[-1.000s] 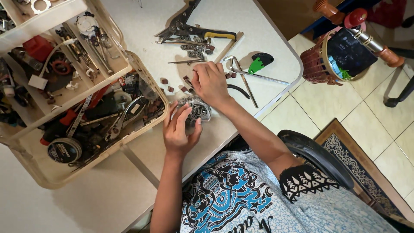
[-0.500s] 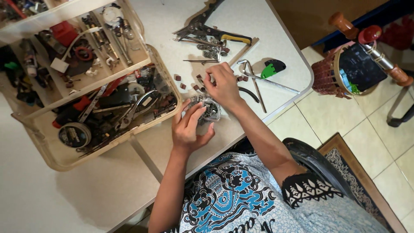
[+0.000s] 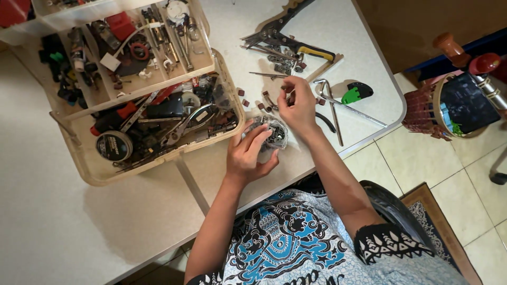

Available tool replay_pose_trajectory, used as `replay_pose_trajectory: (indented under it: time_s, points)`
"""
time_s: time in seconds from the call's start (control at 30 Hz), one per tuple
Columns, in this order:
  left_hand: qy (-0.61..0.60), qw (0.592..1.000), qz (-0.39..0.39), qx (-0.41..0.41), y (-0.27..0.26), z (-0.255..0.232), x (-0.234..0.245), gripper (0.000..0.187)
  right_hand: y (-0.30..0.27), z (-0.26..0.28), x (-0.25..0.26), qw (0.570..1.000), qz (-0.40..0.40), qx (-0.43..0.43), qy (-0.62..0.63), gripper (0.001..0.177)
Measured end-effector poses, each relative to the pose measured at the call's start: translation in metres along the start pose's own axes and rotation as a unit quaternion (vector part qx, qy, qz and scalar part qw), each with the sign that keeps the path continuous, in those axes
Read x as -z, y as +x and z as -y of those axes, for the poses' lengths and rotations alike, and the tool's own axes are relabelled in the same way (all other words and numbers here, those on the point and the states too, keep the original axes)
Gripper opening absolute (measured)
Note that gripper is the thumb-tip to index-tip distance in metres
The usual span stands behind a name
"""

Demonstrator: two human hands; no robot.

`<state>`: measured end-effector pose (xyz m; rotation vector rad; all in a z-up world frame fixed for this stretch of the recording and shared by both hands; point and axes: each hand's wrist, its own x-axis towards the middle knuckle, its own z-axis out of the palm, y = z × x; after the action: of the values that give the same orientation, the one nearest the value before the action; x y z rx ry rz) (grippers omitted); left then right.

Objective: The person disassembles a small mechanical component by hand, removing small gears and fasteners, and places them onto a white table next to a toolbox and various hand tools.

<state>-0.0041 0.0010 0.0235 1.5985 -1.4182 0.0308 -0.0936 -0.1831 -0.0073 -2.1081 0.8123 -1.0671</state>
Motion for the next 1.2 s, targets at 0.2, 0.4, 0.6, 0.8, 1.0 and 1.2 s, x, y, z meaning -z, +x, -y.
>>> replay_pose_trajectory:
  time_s: [0.2, 0.4, 0.6, 0.8, 1.0, 1.2]
  points:
    - [0.004, 1.000, 0.003, 0.001, -0.001, 0.002, -0.001, 0.043, 0.001, -0.013, 0.005, 0.998, -0.014, 0.009, 0.053, 0.026]
    - [0.003, 1.000, 0.003, 0.004, 0.000, 0.001, -0.001, 0.043, 0.002, -0.010, 0.008, 1.000, -0.011, -0.004, 0.020, 0.020]
    - [0.000, 1.000, 0.003, 0.004, 0.002, 0.000, 0.001, 0.038, -0.002, -0.013, 0.005, 0.995, -0.049, -0.025, 0.084, 0.018]
    - [0.008, 1.000, 0.005, 0.008, -0.002, 0.002, 0.001, 0.034, -0.007, -0.001, 0.015, 0.985, -0.057, 0.006, 0.160, 0.019]
    - [0.013, 1.000, 0.000, 0.013, -0.005, 0.004, -0.002, 0.034, -0.036, 0.036, 0.046, 0.994, 0.004, 0.087, 0.061, 0.016]
    - [0.001, 1.000, 0.005, 0.020, -0.007, 0.006, -0.002, 0.038, -0.068, 0.042, 0.045, 0.997, 0.059, 0.036, 0.044, 0.023]
